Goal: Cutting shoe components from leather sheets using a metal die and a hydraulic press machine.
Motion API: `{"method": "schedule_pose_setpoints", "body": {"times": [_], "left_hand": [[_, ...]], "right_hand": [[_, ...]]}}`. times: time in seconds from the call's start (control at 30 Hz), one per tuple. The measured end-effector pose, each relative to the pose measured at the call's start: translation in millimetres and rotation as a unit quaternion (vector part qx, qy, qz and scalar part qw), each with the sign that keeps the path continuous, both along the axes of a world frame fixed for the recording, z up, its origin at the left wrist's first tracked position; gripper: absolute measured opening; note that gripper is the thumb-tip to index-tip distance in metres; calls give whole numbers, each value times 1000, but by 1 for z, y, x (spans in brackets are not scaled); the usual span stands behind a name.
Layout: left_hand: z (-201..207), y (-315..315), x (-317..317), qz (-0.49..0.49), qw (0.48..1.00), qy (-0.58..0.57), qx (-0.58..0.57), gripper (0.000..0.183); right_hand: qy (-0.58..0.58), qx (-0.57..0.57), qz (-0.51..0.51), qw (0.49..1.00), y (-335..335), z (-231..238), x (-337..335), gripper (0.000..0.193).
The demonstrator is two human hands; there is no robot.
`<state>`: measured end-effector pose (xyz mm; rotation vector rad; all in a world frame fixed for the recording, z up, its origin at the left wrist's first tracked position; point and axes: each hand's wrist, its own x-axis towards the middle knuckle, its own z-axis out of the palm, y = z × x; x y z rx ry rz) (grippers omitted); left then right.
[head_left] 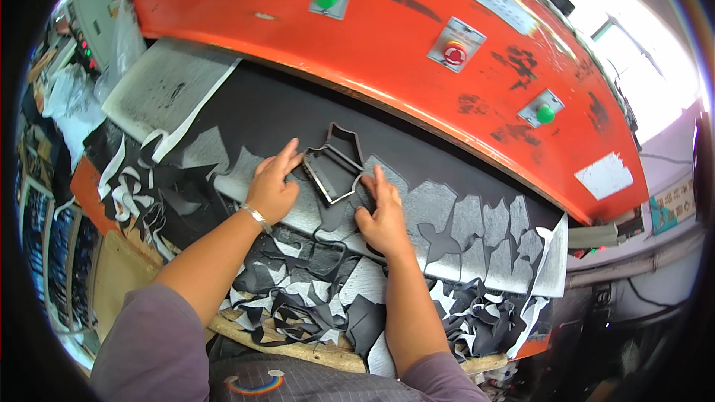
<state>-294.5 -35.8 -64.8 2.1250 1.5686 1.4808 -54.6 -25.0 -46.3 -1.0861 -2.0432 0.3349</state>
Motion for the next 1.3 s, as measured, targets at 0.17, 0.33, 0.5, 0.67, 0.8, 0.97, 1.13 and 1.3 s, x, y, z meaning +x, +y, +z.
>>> {"method": "schedule_pose_setpoints", "body": {"times": [0.17, 0.33, 0.5, 0.67, 0.8, 0.97, 1.13, 1.3], "left_hand": [[3, 0, 2, -9, 1000, -17, 8, 71], [-1, 4, -1, -38, 996, -78, -36, 74], [-6, 9, 0, -35, 998, -37, -46, 75], [7, -1, 1, 21, 997, 62, -36, 73], [4, 0, 4, 27, 997, 63, -35, 75], [7, -2, 5, 28, 997, 64, -15, 72], [2, -3, 8, 34, 998, 61, -10, 71], [4, -3, 5, 29, 998, 50, -17, 71]], "right_hand": [[56, 11, -18, 998, 6, -7, 0, 79], [24, 14, 1, 1000, 3, -1, -3, 80], [7, 12, -4, 1000, 7, -3, 1, 81], [10, -9, 28, 1000, 5, 4, 3, 84], [-9, 9, 13, 1000, 7, 0, 3, 84], [-23, -6, 10, 1000, 5, 2, 0, 85], [-52, 19, -26, 998, 2, 1, -4, 86], [-62, 9, -39, 997, 1, 2, -8, 86]]}}
